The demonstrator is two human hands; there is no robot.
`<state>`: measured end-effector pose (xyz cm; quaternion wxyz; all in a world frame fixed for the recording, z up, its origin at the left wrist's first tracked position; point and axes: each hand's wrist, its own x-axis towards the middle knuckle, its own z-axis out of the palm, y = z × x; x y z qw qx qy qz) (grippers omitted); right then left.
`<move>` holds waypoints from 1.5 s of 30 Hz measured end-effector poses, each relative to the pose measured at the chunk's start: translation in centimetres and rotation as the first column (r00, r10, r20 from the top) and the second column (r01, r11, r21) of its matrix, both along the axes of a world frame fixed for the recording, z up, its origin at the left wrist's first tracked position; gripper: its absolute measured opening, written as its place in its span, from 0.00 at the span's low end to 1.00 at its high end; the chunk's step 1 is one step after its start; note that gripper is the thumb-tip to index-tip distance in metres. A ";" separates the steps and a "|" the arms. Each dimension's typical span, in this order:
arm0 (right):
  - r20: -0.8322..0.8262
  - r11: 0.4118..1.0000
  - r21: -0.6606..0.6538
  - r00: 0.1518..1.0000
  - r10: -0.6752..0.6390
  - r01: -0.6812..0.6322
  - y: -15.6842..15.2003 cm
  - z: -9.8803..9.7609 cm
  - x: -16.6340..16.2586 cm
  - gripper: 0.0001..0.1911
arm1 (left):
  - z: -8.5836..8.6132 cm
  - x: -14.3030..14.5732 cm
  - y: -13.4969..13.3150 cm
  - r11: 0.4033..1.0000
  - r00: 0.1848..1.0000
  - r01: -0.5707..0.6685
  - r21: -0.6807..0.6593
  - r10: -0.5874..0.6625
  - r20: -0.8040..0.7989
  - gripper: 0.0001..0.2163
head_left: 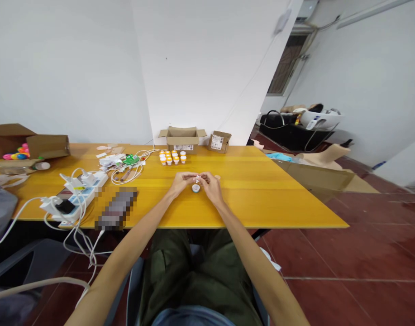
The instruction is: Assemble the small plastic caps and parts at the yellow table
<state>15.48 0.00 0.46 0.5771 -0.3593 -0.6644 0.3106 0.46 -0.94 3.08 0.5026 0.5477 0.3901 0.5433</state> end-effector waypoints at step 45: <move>0.142 0.969 0.246 0.989 -0.038 0.002 -1.5 1.5 0.4 0.12 | 0.4 -0.1 -0.2 0.968 0.992 -0.023 0.250 0.054 -0.118 0.12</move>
